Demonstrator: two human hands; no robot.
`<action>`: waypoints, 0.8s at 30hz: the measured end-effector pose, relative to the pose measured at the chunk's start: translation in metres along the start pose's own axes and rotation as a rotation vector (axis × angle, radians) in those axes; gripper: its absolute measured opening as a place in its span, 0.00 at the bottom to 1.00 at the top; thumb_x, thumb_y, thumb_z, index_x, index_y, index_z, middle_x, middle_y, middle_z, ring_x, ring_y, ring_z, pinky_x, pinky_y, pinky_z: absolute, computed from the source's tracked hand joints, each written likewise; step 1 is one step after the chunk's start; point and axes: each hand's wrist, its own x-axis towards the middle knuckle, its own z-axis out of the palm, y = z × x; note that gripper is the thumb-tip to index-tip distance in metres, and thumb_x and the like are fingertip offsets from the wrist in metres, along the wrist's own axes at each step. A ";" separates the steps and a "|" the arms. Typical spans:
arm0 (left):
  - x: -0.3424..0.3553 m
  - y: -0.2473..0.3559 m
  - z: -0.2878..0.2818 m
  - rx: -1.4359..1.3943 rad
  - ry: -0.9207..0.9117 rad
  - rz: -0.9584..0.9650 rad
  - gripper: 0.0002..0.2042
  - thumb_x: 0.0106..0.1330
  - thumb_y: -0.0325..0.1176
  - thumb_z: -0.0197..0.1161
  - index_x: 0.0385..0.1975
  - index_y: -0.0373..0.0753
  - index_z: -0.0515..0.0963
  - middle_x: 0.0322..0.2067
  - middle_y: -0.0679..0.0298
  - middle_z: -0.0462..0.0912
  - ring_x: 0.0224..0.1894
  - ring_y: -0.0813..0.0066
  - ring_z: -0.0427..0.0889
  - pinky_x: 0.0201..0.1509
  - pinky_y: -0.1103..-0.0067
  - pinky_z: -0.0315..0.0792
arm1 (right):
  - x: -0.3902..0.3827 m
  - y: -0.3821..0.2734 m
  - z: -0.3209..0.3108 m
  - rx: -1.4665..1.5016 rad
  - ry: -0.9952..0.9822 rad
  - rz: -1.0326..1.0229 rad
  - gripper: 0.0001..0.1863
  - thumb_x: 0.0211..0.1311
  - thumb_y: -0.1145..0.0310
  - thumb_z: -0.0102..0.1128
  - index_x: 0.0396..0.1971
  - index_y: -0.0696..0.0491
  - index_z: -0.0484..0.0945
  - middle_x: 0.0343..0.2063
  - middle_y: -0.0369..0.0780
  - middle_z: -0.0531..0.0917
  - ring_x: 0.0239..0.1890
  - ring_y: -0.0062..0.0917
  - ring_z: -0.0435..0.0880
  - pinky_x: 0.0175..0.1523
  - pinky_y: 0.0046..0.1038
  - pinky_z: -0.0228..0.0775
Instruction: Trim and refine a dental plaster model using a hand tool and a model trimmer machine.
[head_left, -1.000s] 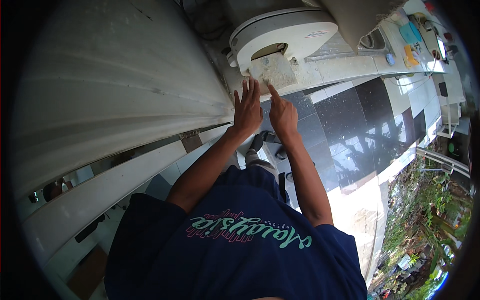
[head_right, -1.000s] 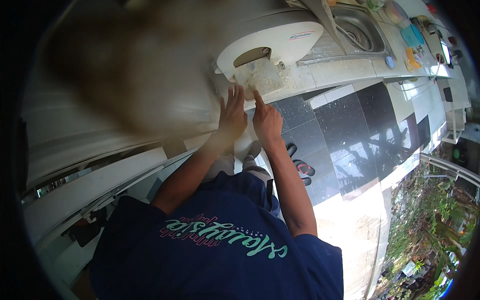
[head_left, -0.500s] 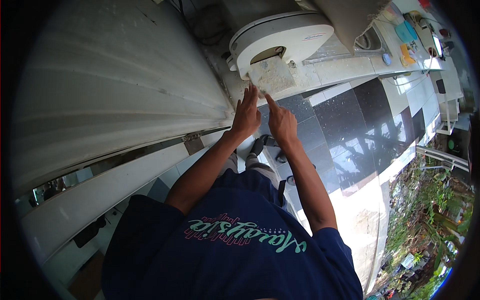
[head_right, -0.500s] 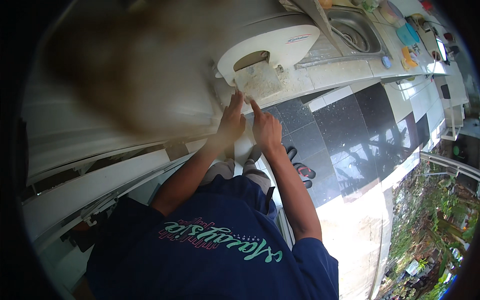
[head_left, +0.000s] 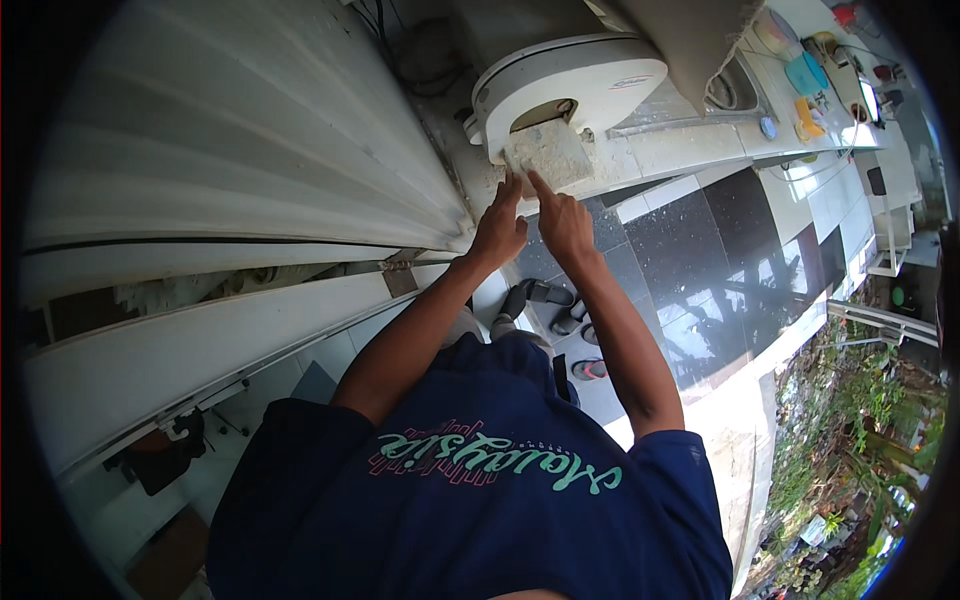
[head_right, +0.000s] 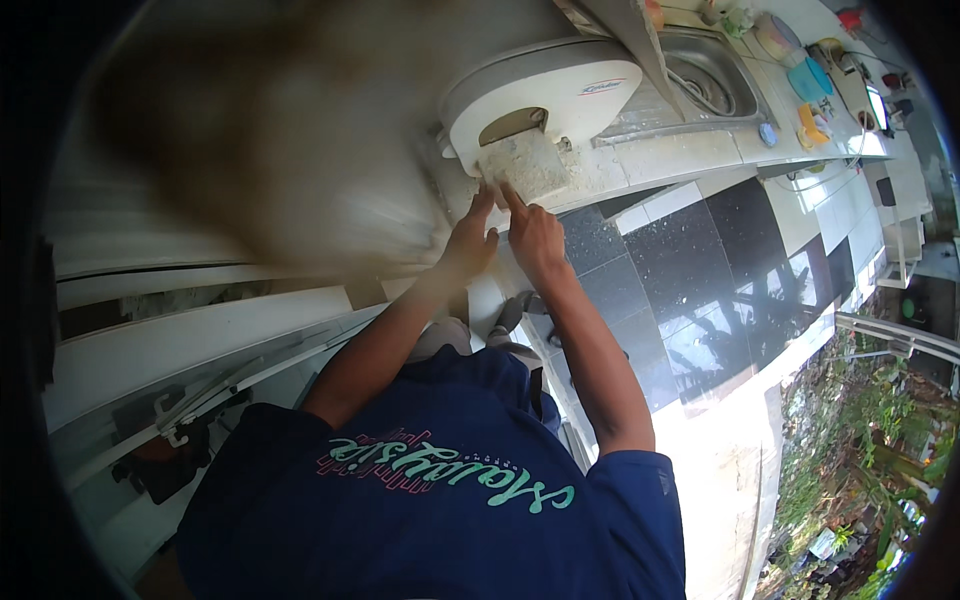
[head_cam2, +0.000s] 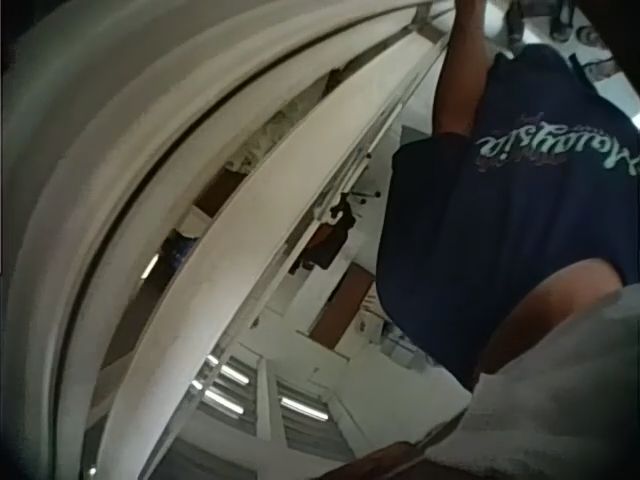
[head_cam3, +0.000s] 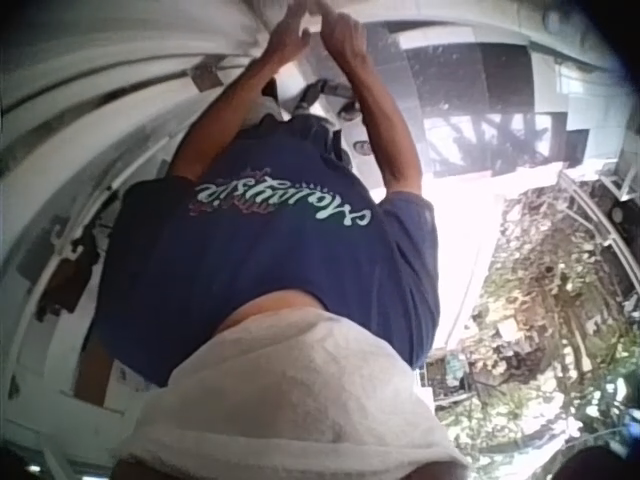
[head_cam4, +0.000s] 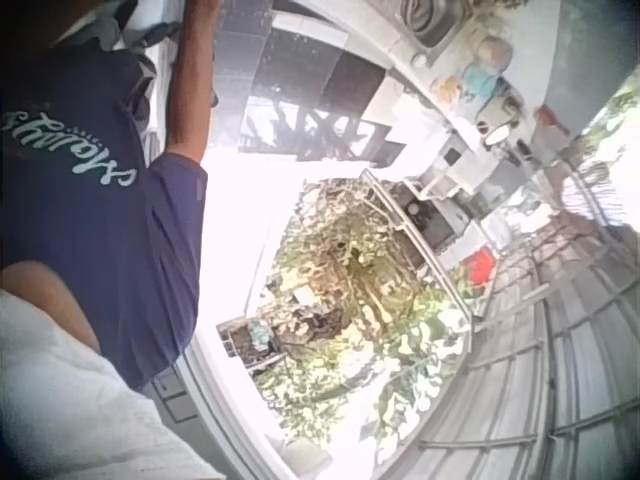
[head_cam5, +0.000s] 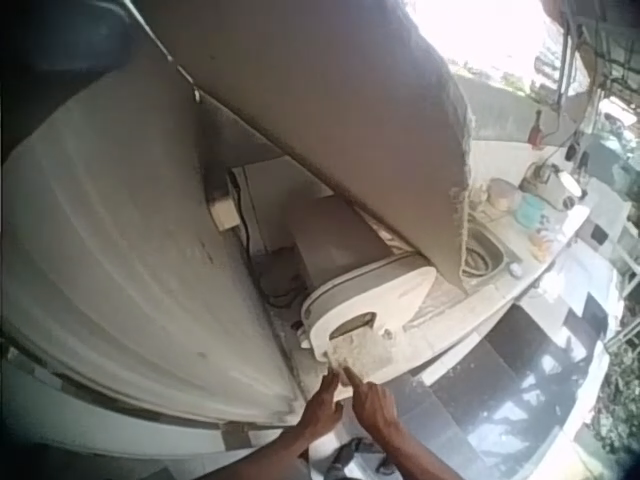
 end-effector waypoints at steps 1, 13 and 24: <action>0.000 0.000 -0.002 0.048 -0.010 -0.002 0.35 0.54 0.18 0.53 0.66 0.26 0.51 0.66 0.37 0.52 0.68 0.42 0.55 0.70 0.63 0.57 | -0.001 0.000 -0.001 -0.035 -0.117 0.057 0.29 0.62 0.72 0.44 0.65 0.37 0.63 0.25 0.53 0.81 0.29 0.50 0.83 0.34 0.50 0.74; 0.044 0.026 -0.002 0.300 0.230 0.190 0.29 0.61 0.27 0.57 0.62 0.23 0.58 0.62 0.38 0.61 0.66 0.48 0.62 0.69 0.67 0.58 | -0.043 0.004 -0.013 0.133 -0.166 0.239 0.22 0.67 0.68 0.45 0.61 0.40 0.69 0.26 0.54 0.81 0.30 0.52 0.81 0.36 0.49 0.70; 0.030 0.083 0.072 0.295 -0.081 0.413 0.41 0.64 0.45 0.57 0.66 0.22 0.48 0.67 0.35 0.47 0.72 0.43 0.43 0.74 0.57 0.38 | -0.223 0.039 -0.028 0.487 0.032 0.629 0.22 0.70 0.71 0.46 0.62 0.47 0.69 0.38 0.42 0.84 0.24 0.21 0.75 0.36 0.26 0.70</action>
